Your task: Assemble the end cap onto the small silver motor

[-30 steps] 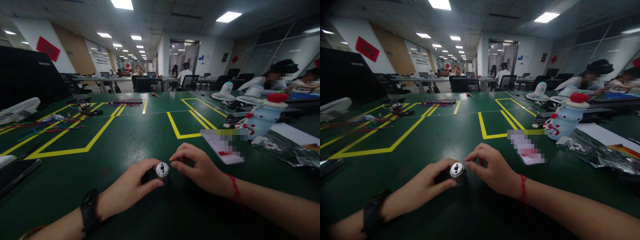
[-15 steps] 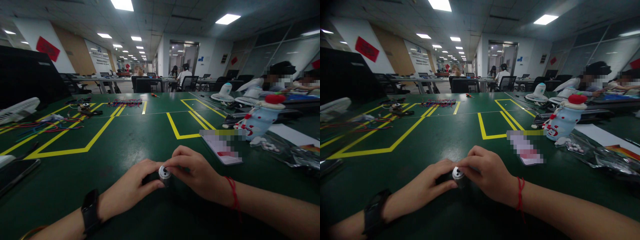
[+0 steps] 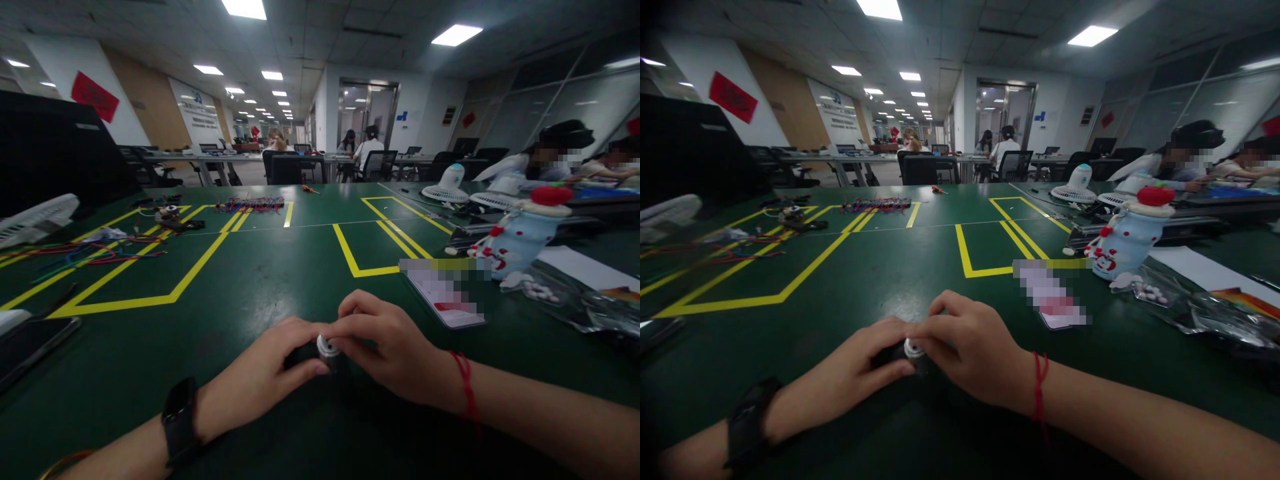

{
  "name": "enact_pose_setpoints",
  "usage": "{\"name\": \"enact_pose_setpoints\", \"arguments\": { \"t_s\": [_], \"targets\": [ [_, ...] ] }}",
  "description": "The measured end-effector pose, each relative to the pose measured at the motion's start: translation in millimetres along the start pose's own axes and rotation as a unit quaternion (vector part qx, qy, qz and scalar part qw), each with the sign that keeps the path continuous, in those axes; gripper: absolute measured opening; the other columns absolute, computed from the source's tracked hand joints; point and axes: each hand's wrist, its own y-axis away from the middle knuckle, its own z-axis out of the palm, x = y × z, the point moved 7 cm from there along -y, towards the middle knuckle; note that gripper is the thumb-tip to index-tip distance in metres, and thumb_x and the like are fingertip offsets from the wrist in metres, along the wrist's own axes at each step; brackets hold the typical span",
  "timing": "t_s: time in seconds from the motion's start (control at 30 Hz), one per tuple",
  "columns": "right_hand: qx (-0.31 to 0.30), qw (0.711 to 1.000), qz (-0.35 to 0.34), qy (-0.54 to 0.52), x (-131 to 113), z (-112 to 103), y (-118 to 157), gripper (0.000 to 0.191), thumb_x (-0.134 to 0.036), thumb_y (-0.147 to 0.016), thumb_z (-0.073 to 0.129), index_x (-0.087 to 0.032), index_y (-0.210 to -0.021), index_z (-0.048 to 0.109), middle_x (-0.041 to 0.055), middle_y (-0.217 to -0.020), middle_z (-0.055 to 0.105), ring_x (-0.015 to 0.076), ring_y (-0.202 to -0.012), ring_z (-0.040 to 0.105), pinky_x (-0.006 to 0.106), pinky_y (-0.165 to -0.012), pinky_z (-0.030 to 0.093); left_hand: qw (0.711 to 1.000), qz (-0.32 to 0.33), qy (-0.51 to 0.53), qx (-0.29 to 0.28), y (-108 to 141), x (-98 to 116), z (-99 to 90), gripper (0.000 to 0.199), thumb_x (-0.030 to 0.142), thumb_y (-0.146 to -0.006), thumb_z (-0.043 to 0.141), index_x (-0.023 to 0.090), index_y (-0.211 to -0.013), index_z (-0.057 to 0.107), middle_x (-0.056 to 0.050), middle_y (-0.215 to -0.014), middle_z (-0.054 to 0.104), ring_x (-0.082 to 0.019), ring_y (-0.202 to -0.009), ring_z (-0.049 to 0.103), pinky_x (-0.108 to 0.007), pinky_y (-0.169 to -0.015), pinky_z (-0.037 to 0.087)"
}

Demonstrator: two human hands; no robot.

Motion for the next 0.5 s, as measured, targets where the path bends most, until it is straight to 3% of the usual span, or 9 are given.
{"name": "enact_pose_setpoints", "arguments": {
  "t_s": [0.1, 0.2, 0.37, 0.5],
  "targets": [
    [-0.009, 1.000, -0.012, -0.020, -1, -3, 2, 0.028, -0.025, -0.091, 0.048, -0.025, -0.116, 0.061, 0.0065, -0.104, 0.053, 0.0173, -0.091, 0.052, 0.032, -0.080, 0.043, 1.000, -0.009, -0.001, -0.004, 1, -1, -0.2, 0.029, 0.028, -0.093, 0.057, 0.029, -0.121, 0.052, -0.001, -0.106, 0.063, -0.021, -0.093, 0.056, -0.032, -0.082, 0.043],
    [0.044, 0.994, 0.041, -0.095, 17, -12, 8, 0.035, -0.029, -0.094, 0.043, -0.025, -0.129, 0.050, 0.0067, -0.108, 0.052, 0.0169, -0.094, 0.051, 0.032, -0.083, 0.043, 1.000, -0.026, 0.006, -0.007, 3, -4, -0.8, 0.022, 0.030, -0.094, 0.054, 0.027, -0.116, 0.054, -0.002, -0.106, 0.062, -0.022, -0.095, 0.056, -0.033, -0.082, 0.043],
    [0.087, 0.933, 0.259, -0.233, 76, -9, 23, 0.038, -0.043, -0.096, 0.035, -0.019, -0.117, 0.055, 0.0022, -0.084, 0.053, 0.0107, -0.062, 0.046, 0.024, -0.054, 0.038, 0.999, -0.037, 0.008, -0.014, 6, -7, -1.4, 0.029, 0.029, -0.095, 0.051, 0.029, -0.124, 0.049, -0.004, -0.111, 0.060, -0.023, -0.100, 0.055, -0.036, -0.087, 0.043],
    [0.090, 0.907, 0.298, -0.283, 88, -6, 25, 0.037, -0.046, -0.093, 0.040, -0.017, -0.108, 0.058, -0.0002, -0.076, 0.052, 0.0096, -0.058, 0.043, 0.023, -0.051, 0.035, 0.999, -0.046, 0.004, -0.012, 7, -7, -1.8, 0.035, 0.027, -0.093, 0.053, 0.029, -0.127, 0.048, -0.004, -0.115, 0.059, -0.023, -0.102, 0.054, -0.038, -0.090, 0.043]
  ]
}}
